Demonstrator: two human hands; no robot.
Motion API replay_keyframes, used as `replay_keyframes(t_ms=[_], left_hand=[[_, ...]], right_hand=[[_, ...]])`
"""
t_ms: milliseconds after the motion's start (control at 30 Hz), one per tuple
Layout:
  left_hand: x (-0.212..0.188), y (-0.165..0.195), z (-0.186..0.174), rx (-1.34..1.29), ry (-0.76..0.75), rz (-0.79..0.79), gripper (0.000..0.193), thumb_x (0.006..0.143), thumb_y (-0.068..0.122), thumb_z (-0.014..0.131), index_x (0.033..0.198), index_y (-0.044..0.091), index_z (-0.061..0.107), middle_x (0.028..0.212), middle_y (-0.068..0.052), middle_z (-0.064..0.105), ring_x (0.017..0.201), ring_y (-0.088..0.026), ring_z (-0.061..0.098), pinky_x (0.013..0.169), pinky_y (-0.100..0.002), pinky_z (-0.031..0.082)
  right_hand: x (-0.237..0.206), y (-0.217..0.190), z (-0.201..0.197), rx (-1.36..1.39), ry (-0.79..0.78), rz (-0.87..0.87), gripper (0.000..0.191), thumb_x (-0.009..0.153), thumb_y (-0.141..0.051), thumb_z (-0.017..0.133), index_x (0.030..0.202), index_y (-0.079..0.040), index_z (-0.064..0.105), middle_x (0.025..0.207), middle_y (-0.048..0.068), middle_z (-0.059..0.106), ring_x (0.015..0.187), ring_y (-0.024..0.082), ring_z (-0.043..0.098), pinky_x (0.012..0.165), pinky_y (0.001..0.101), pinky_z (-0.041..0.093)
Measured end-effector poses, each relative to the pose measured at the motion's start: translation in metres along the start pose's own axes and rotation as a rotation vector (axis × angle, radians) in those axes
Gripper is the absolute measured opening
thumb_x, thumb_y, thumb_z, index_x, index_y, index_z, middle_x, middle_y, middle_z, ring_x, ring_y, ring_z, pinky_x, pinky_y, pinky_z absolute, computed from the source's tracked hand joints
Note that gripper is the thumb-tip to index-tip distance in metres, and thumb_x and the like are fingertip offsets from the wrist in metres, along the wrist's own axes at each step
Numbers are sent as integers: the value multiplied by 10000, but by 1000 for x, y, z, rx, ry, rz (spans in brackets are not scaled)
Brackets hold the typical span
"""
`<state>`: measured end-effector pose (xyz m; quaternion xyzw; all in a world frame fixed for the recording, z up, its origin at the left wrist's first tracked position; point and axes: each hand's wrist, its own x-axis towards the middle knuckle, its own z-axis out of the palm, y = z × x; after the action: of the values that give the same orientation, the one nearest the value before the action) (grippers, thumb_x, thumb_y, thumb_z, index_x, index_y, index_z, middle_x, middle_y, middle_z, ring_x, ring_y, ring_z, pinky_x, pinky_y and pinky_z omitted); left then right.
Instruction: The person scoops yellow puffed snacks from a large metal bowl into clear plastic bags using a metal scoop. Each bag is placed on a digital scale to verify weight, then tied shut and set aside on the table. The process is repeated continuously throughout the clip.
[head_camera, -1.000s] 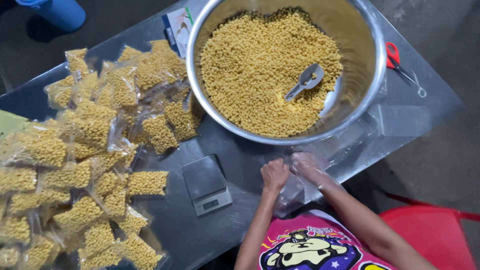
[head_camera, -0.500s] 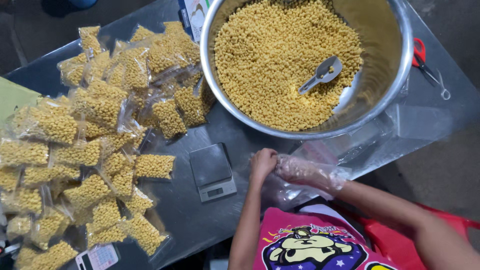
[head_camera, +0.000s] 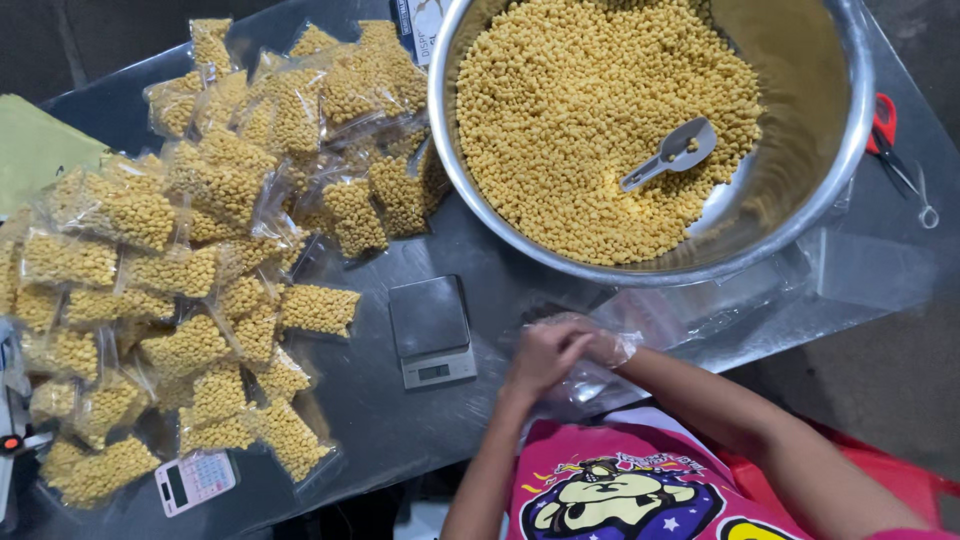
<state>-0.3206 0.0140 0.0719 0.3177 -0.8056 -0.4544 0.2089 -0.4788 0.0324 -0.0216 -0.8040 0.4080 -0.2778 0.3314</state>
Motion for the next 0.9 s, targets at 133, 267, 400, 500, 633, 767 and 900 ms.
replay_keyframes(t_ms=[133,267,400,500,633,767,900], left_hand=[[-11,-1,-36,342,-78,121,888,672,585,783,1385,112,547,1319,-200,622,1244,-387,582,1070,-555,412],[6,13,-32,432,-280,357,1328,543,622,865,1591,112,228,1603,-217,369,1482,-463,344,1169,-684,225],[15,22,-37,352,-349,360,1196,602,543,861,1554,49,335,1450,-213,495,1390,-417,465,1193,-693,222],[14,18,-47,259,-325,298,1052,603,474,842,1471,40,436,1377,-184,564,1314,-369,550,1221,-670,244],[16,7,-62,183,-222,181,894,667,461,833,1397,45,528,1302,-166,619,1252,-355,600,1230,-578,320],[17,3,-99,333,6,-20,825,699,458,846,1359,52,565,1262,-151,639,1230,-362,616,1166,-514,414],[22,15,-133,150,281,-139,914,695,621,755,1375,39,571,1277,-156,650,1197,-348,654,1027,-468,519]], right_hand=[[-4,0,2,-346,-48,-111,479,905,-263,683,1302,2,651,1328,242,633,1306,390,546,1133,525,397],[-18,-11,7,-460,-99,-216,544,843,-243,678,1338,-18,642,1402,262,588,1329,413,494,1107,547,370],[-24,-32,-17,-368,-285,-123,498,876,-245,659,1328,-41,623,1329,219,612,1249,371,543,1040,513,418],[-16,-48,-59,-55,-425,1,464,900,-247,645,1321,-58,609,1274,187,631,1189,340,579,990,486,454],[0,-56,-119,481,-397,181,418,932,-250,627,1312,-80,590,1201,144,655,1109,298,628,923,451,502],[15,-12,-171,783,329,630,372,964,-253,608,1303,-103,572,1128,101,679,1029,257,677,856,417,550],[39,91,-211,632,1227,968,321,983,-266,607,1268,-122,583,1072,71,694,984,235,701,852,420,551]])
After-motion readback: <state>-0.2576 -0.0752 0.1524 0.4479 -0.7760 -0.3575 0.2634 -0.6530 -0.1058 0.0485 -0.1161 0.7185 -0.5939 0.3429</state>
